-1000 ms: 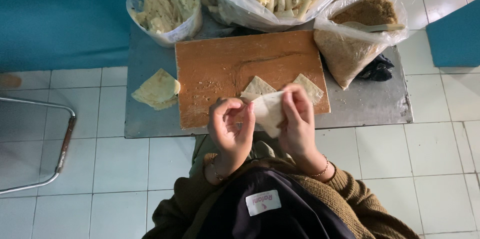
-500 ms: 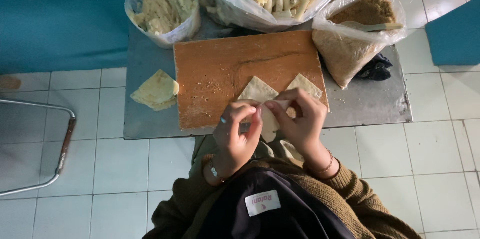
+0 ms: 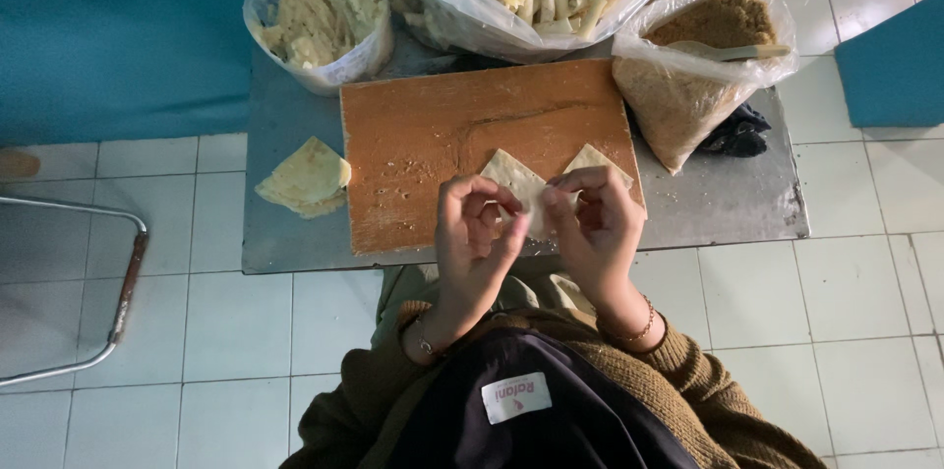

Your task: The person sits at a table and folds triangular dough wrappers on a wooden board, pressing the folds flat. They then use a wooden spoon to scoop brown filling from a bag and place a portion onto each wrapper, and pinch the filled wrappers closed into stuffed pastries one at a time.

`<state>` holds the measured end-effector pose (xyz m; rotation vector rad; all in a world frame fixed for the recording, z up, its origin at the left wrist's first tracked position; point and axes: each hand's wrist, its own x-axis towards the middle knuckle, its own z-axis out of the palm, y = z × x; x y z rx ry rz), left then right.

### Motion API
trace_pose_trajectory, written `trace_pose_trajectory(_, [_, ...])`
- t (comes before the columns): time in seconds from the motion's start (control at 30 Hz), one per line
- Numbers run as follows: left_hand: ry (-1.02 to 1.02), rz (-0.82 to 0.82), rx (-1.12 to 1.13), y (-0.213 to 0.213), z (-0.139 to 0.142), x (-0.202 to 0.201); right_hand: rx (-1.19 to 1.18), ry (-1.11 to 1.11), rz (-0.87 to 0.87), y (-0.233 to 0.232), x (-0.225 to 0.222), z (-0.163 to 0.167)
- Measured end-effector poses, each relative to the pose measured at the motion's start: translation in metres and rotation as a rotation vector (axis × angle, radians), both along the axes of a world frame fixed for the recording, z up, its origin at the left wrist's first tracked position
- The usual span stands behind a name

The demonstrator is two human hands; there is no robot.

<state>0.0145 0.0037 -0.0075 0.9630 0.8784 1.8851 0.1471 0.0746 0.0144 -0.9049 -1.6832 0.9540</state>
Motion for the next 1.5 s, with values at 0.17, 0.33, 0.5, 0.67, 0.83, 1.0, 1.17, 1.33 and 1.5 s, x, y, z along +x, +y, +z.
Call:
trace_pose_trajectory(0.17, [0.233,0.057,0.011,0.002,0.003,-0.001,0.265,-0.103,0.040,-0.004,-0.002,0.004])
trace_pose_trajectory(0.33, [0.481,0.163,-0.108,0.003,0.003,-0.008,0.309,-0.077,0.111,-0.003,-0.001,0.004])
trace_pose_trajectory(0.5, [0.418,0.020,-0.035,0.000,-0.006,-0.014,0.479,-0.157,0.051,0.000,0.001,0.001])
trace_pose_trajectory(0.67, [0.395,0.176,0.097,-0.001,-0.015,-0.004,0.297,0.095,-0.010,-0.010,0.001,-0.008])
trace_pose_trajectory(0.83, [0.262,0.243,0.191,-0.004,-0.020,0.006,-0.087,0.615,0.058,-0.013,-0.004,-0.019])
trace_pose_trajectory(1.0, [0.208,0.286,0.064,-0.005,-0.019,0.003,-0.382,0.703,0.271,-0.007,-0.005,-0.020])
trace_pose_trajectory(1.17, [0.358,0.221,0.011,-0.002,-0.009,-0.008,-0.514,0.574,0.379,0.000,0.000,-0.015])
trace_pose_trajectory(1.33, [0.425,0.139,-0.023,0.003,0.002,-0.005,-0.364,0.289,0.292,0.005,0.004,-0.010])
trace_pose_trajectory(1.5, [0.607,0.172,0.025,0.004,0.001,-0.008,-0.050,0.068,0.154,0.001,0.006,-0.003])
